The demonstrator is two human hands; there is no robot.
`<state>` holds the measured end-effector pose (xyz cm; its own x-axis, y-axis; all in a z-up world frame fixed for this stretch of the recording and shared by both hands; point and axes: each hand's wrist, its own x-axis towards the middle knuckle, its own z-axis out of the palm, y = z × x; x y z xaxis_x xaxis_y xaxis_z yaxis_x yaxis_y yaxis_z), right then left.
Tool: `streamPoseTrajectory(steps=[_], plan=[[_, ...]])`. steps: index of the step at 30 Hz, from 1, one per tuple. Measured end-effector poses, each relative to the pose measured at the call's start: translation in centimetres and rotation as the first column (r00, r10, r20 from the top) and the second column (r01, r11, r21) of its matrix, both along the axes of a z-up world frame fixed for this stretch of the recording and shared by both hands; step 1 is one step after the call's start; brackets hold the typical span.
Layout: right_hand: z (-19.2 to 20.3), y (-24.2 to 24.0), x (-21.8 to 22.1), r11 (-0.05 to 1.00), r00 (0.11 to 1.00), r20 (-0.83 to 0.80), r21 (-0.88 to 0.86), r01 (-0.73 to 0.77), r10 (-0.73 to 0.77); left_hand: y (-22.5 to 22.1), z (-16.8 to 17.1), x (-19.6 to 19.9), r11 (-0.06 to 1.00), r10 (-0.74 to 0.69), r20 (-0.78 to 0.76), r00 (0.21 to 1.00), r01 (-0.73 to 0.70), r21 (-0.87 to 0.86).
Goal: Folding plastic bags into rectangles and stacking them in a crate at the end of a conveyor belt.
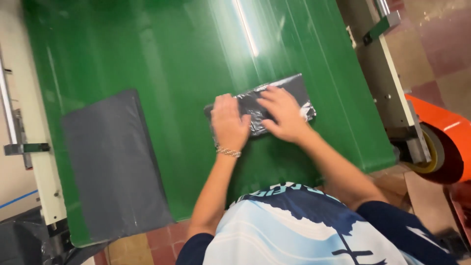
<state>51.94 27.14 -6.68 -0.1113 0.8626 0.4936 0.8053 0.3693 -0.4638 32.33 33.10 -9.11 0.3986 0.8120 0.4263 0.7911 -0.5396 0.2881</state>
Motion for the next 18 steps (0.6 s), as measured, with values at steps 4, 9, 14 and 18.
streamPoseTrajectory(steps=[4, 9, 14, 18], plan=[[-4.5, 3.5, -5.0, 0.998, 0.995, 0.067, 0.008, 0.07, -0.07, -1.9, 1.1, 3.7, 0.948, -0.166, -0.413, 0.895, 0.03, -0.316], [-3.2, 1.5, 0.2, 0.966, 0.945, 0.262, -0.114, 0.233, -0.198, -1.7, 1.0, -2.2, 0.944, -0.186, -0.318, 0.93, 0.08, -0.32], [-3.7, 0.7, 4.3, 0.898, 0.857, 0.385, -0.133, 0.419, -0.343, -1.8, -0.8, -8.5, 0.94, -0.302, -0.313, 0.9, 0.228, -0.252], [-4.9, 0.3, -0.8, 0.99, 0.966, 0.239, -0.072, 0.123, -0.103, -0.6, -4.3, -8.8, 0.827, -0.38, -0.383, 0.842, 0.494, 0.268]])
